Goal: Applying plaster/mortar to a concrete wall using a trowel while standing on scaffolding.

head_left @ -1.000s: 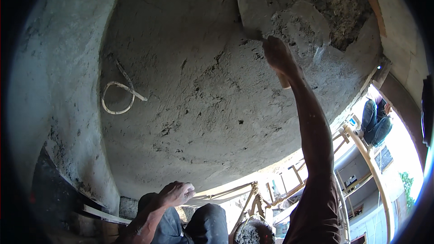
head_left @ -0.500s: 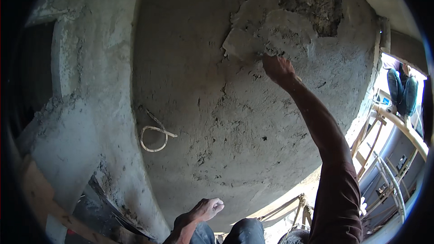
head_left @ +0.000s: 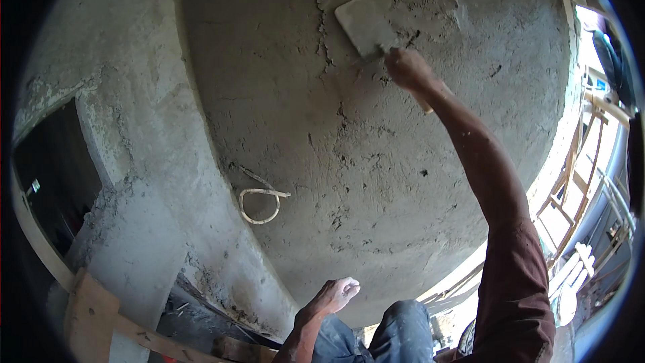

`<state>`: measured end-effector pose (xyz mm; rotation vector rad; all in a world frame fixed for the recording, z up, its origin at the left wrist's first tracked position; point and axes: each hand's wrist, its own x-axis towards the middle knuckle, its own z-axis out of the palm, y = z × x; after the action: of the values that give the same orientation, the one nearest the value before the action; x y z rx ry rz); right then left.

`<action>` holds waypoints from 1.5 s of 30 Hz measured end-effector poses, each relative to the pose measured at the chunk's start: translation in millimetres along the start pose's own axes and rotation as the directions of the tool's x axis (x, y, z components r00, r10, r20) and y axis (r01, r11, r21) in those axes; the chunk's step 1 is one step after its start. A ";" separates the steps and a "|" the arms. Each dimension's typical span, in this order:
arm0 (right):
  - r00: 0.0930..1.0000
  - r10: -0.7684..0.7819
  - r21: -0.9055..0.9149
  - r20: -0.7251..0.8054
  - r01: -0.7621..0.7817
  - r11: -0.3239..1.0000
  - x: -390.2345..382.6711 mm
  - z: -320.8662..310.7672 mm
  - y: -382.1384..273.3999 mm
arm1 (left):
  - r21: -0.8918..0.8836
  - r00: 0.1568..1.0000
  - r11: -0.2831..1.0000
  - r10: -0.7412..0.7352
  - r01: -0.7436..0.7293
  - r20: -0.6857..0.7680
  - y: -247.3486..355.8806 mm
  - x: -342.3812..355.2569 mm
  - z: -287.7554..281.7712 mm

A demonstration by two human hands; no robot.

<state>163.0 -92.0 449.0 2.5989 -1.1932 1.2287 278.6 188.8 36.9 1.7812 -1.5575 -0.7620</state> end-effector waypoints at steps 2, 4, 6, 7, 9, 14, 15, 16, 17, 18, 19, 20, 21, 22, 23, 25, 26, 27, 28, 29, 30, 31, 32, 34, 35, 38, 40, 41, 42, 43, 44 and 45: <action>0.994 -0.107 -0.239 0.008 0.106 0.965 -26.0 35.5 16.3 | 0.012 0.999 1.000 -0.014 0.013 0.044 7.6 7.7 1.3; 0.995 -0.080 -0.291 0.054 0.093 0.952 -32.9 40.3 32.7 | 0.033 0.998 0.999 -0.031 0.029 0.056 15.0 9.3 1.0; 0.999 -0.026 -0.311 0.024 0.032 0.950 -34.2 31.6 46.1 | 0.053 0.999 0.999 0.004 -0.006 0.037 13.3 10.3 0.8; 0.999 0.038 -0.243 -0.025 -0.043 0.969 -35.5 22.3 60.3 | 0.066 0.999 0.998 0.003 -0.005 0.037 11.2 8.4 1.6; 0.993 0.097 -0.180 -0.074 -0.109 0.978 -52.8 10.4 97.3 | 0.043 0.997 0.998 0.052 -0.049 -0.064 6.2 0.3 1.3; 0.954 0.296 -0.224 0.055 -0.277 0.935 -258.7 2.0 210.1 | 0.073 1.000 0.997 0.023 -0.021 -0.016 -6.7 -15.4 1.5; 0.909 0.411 -0.188 0.068 -0.393 0.900 -318.5 -15.0 216.4 | 0.078 0.999 0.996 0.048 -0.046 -0.017 -3.9 -13.5 -1.5; 0.888 0.456 -0.174 0.054 -0.441 0.880 -376.8 -16.6 232.7 | 0.107 0.997 0.994 0.023 -0.031 0.075 -3.6 -16.1 -5.0; 0.816 0.569 -0.218 0.103 -0.539 0.813 -432.0 -30.4 235.6 | 0.124 0.984 0.992 -0.008 -0.014 0.176 -8.4 -17.1 -6.0; 0.845 0.530 -0.113 0.065 -0.522 0.846 -490.2 -41.7 249.6 | 0.136 0.973 0.990 -0.006 -0.027 0.233 -15.4 -8.0 -8.8; 0.688 0.702 -0.132 0.184 -0.690 0.711 -536.8 -73.5 238.6 | 0.129 0.968 0.992 -0.044 0.012 0.247 -17.7 1.0 -5.0; 0.577 0.796 -0.149 0.182 -0.784 0.603 -603.2 -95.4 241.9 | 0.118 0.964 0.990 0.045 -0.078 0.263 -15.9 7.7 3.3; 0.753 0.657 -0.308 0.025 -0.620 0.722 -658.6 -109.9 244.5 | 0.124 0.967 0.989 0.045 -0.078 0.252 -17.0 17.0 6.7; 0.451 0.884 -0.266 0.123 -0.843 0.467 -646.3 -129.9 203.7 | 0.189 0.960 0.982 -0.039 -0.014 0.276 -15.9 15.2 7.8; 0.402 0.895 -0.295 0.192 -0.846 0.443 -656.1 -155.4 181.9 | 0.200 0.929 0.979 -0.044 -0.033 0.367 -7.9 27.0 12.6; 0.104 0.969 -0.260 0.222 -0.952 0.162 -656.4 -179.7 151.4 | 0.221 0.921 0.971 0.002 -0.096 0.389 -33.1 57.8 25.1; 0.082 0.965 -0.349 0.248 -0.922 0.168 -667.5 -190.5 151.0 | 0.231 0.933 0.973 -0.067 -0.018 0.353 -22.8 62.5 28.2; 0.062 0.968 -0.446 0.245 -0.879 0.168 -670.3 -193.9 143.9 | 0.269 0.908 0.960 -0.177 0.075 0.380 11.0 60.9 28.4; 0.047 0.966 -0.446 0.256 -0.880 0.161 -672.9 -195.1 145.7 | 0.298 0.888 0.948 -0.230 0.111 0.399 22.7 62.1 28.8; 0.039 0.952 -0.525 0.303 -0.827 0.200 -688.2 -195.1 156.1 | 0.314 0.879 0.938 -0.271 0.149 0.392 26.3 67.6 37.3; 0.008 0.949 -0.592 0.314 -0.780 0.202 -704.5 -192.2 164.8 | 0.326 0.854 0.933 -0.292 0.154 0.431 28.8 70.1 50.6; -0.091 0.936 -0.610 0.340 -0.779 0.146 -706.0 -184.7 168.0 | 0.353 0.852 0.926 -0.288 0.132 0.437 29.4 71.8 61.4; -0.159 0.912 -0.610 0.379 -0.784 0.116 -708.1 -177.0 170.5 | 0.373 0.857 0.922 -0.277 0.109 0.434 29.3 73.0 69.5; -0.151 0.870 -0.563 0.470 -0.810 0.163 -724.9 -150.2 174.3 | 0.366 0.855 0.927 -0.252 0.080 0.454 28.5 72.1 81.8; -0.084 0.849 -0.515 0.521 -0.825 0.235 -737.2 -131.3 178.7 | 0.355 0.853 0.934 -0.217 0.040 0.475 28.2 70.4 88.0; 0.094 0.838 -0.259 0.537 -0.927 0.270 -752.9 -98.6 171.3 | 0.409 0.846 0.912 -0.233 0.020 0.479 27.0 66.3 92.7; 0.077 0.828 -0.093 0.555 -0.984 0.154 -760.3 -104.1 167.3 | 0.405 0.858 0.914 -0.232 0.031 0.459 31.8 64.5 93.9; 0.037 0.838 -0.072 0.544 -0.993 0.090 -746.1 -112.1 155.2 | 0.405 0.860 0.914 -0.232 0.033 0.454 30.7 65.0 93.5; 0.027 0.861 -0.073 0.508 -0.995 0.075 -746.3 -117.1 148.2 | 0.408 0.861 0.912 -0.239 0.041 0.448 28.3 68.7 91.7; 0.018 0.882 -0.073 0.470 -0.996 0.059 -748.5 -121.6 148.5 | 0.400 0.863 0.915 -0.238 0.045 0.446 24.1 76.2 88.7; 0.013 0.881 -0.078 0.472 -0.995 0.057 -754.7 -126.4 147.2 | 0.389 0.860 0.920 -0.233 0.045 0.453 22.4 77.5 86.0; 0.004 0.890 -0.040 0.456 -0.999 0.024 -762.1 -127.3 148.9 | 0.384 0.862 0.922 -0.230 0.045 0.451 24.7 77.9 83.2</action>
<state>-317.2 323.6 -15.6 1.7892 -3.5673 0.8671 208.8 101.6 3.4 2.0963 -2.0196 -1.1254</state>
